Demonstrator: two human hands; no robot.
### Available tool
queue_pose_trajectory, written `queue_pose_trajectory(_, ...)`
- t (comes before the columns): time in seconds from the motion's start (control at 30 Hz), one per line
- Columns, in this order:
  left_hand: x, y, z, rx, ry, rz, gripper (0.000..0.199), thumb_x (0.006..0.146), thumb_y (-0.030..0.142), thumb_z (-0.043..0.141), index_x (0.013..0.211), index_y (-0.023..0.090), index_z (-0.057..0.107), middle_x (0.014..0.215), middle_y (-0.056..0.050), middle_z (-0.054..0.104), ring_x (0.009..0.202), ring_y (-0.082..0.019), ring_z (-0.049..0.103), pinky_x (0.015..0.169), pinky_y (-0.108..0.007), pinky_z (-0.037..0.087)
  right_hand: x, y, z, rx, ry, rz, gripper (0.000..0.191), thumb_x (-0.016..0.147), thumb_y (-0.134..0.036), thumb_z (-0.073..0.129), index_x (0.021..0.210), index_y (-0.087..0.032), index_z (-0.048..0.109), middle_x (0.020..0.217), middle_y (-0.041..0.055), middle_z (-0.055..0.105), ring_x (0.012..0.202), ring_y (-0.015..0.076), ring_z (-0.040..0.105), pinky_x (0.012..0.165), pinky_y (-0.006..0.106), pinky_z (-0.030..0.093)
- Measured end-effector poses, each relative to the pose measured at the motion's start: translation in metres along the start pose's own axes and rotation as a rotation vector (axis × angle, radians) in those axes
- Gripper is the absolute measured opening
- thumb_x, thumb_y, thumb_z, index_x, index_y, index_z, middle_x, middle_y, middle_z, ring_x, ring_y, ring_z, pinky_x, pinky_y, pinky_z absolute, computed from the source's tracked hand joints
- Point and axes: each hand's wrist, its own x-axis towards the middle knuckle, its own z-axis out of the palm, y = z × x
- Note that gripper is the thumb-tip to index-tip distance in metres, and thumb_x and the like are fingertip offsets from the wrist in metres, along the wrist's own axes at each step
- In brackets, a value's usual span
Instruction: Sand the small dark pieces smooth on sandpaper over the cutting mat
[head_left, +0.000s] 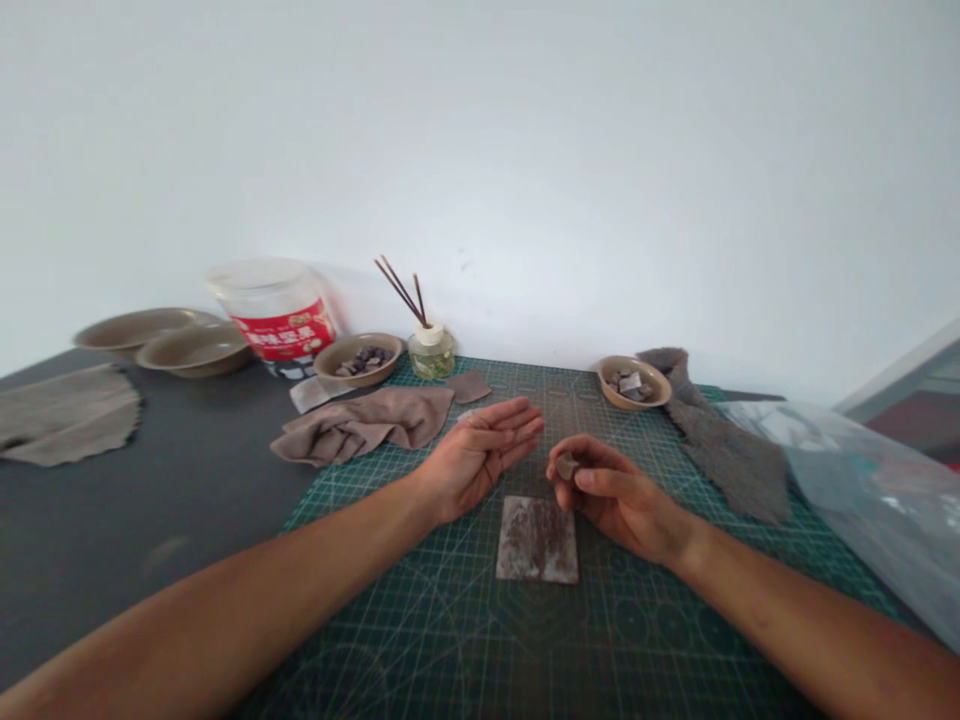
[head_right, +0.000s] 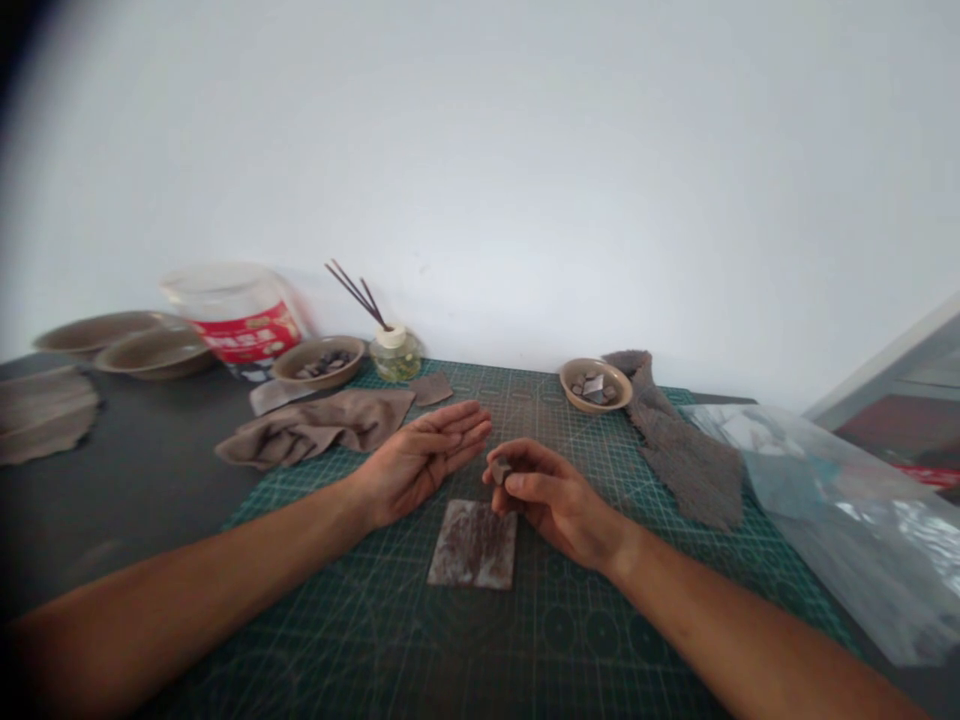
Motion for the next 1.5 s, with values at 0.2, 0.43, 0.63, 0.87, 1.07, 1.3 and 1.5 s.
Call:
queue_pose_trajectory(0.2, 0.001, -0.002, -0.002, 0.032, -0.056, 0.032, 0.054, 0.064, -0.009, 0.054, 0.107, 0.018, 0.071, 0.133, -0.007, 0.065, 0.121, -0.022, 0.063, 0.114, -0.036, 0.042, 0.002, 0.000, -0.003, -0.007, 0.052, -0.028, 0.024, 0.082, -0.023, 0.073, 0.106, -0.021, 0.070, 0.098, 0.0030, 0.069, 0.073, 0.0116, 0.063, 0.069, 0.023, 0.048)
queue_pose_trajectory(0.43, 0.000, -0.002, -0.001, 0.115, -0.080, 0.075, 0.063, 0.050, -0.004, 0.048, 0.103, 0.018, 0.072, 0.122, -0.007, 0.071, 0.123, -0.022, 0.061, 0.115, -0.039, 0.039, 0.006, 0.000, -0.002, -0.038, 0.166, -0.046, 0.019, 0.087, -0.033, 0.072, 0.098, -0.018, 0.069, 0.088, 0.0024, 0.068, 0.067, 0.0108, 0.061, 0.064, 0.023, 0.048)
queue_pose_trajectory(0.63, 0.000, 0.001, -0.004, 0.238, -0.038, 0.185, 0.042, 0.060, 0.015, 0.052, 0.097, 0.015, 0.072, 0.087, -0.006, 0.073, 0.076, -0.018, 0.068, 0.068, -0.030, 0.053, 0.007, 0.001, -0.004, -0.007, 0.146, -0.036, 0.023, 0.089, -0.040, 0.069, 0.095, -0.017, 0.069, 0.085, 0.0031, 0.067, 0.066, 0.0118, 0.060, 0.062, 0.023, 0.048)
queue_pose_trajectory(0.87, -0.012, 0.005, -0.005, 0.565, 0.028, 0.364, 0.029, 0.073, 0.033, 0.061, 0.051, 0.018, 0.050, 0.046, 0.003, 0.039, 0.046, -0.011, 0.032, 0.047, -0.029, 0.020, 0.006, 0.000, -0.003, 0.013, 0.150, -0.021, 0.019, 0.087, -0.032, 0.072, 0.099, -0.019, 0.066, 0.087, 0.0020, 0.068, 0.067, 0.0107, 0.061, 0.064, 0.022, 0.048)
queue_pose_trajectory(1.07, -0.011, 0.008, -0.007, 0.736, 0.070, 0.394, 0.040, 0.077, 0.037, 0.058, 0.049, 0.021, 0.036, 0.051, 0.004, 0.032, 0.052, -0.012, 0.031, 0.052, -0.031, 0.023, 0.007, -0.001, -0.002, 0.001, 0.168, 0.006, 0.019, 0.085, -0.030, 0.073, 0.098, -0.019, 0.066, 0.086, 0.0022, 0.069, 0.067, 0.0108, 0.061, 0.065, 0.022, 0.047)
queue_pose_trajectory(1.3, -0.010, 0.005, -0.006, 0.839, 0.145, 0.383, 0.043, 0.087, 0.043, 0.057, 0.055, 0.020, 0.038, 0.053, 0.006, 0.034, 0.051, -0.011, 0.030, 0.050, -0.027, 0.023, 0.003, -0.002, 0.001, -0.357, 0.218, -0.083, 0.021, 0.090, -0.038, 0.064, 0.102, -0.021, 0.061, 0.084, 0.0002, 0.065, 0.071, 0.0138, 0.059, 0.068, 0.026, 0.046)
queue_pose_trajectory(1.5, -0.006, 0.000, 0.000, 0.836, 0.150, 0.376, 0.021, 0.090, 0.040, 0.054, 0.090, 0.020, 0.057, 0.058, 0.008, 0.040, 0.050, -0.011, 0.036, 0.049, -0.024, 0.027, 0.000, -0.013, -0.008, -1.299, 0.292, -0.384, 0.013, 0.091, -0.026, 0.062, 0.103, -0.021, 0.061, 0.092, 0.0023, 0.064, 0.081, 0.0178, 0.059, 0.074, 0.031, 0.046)
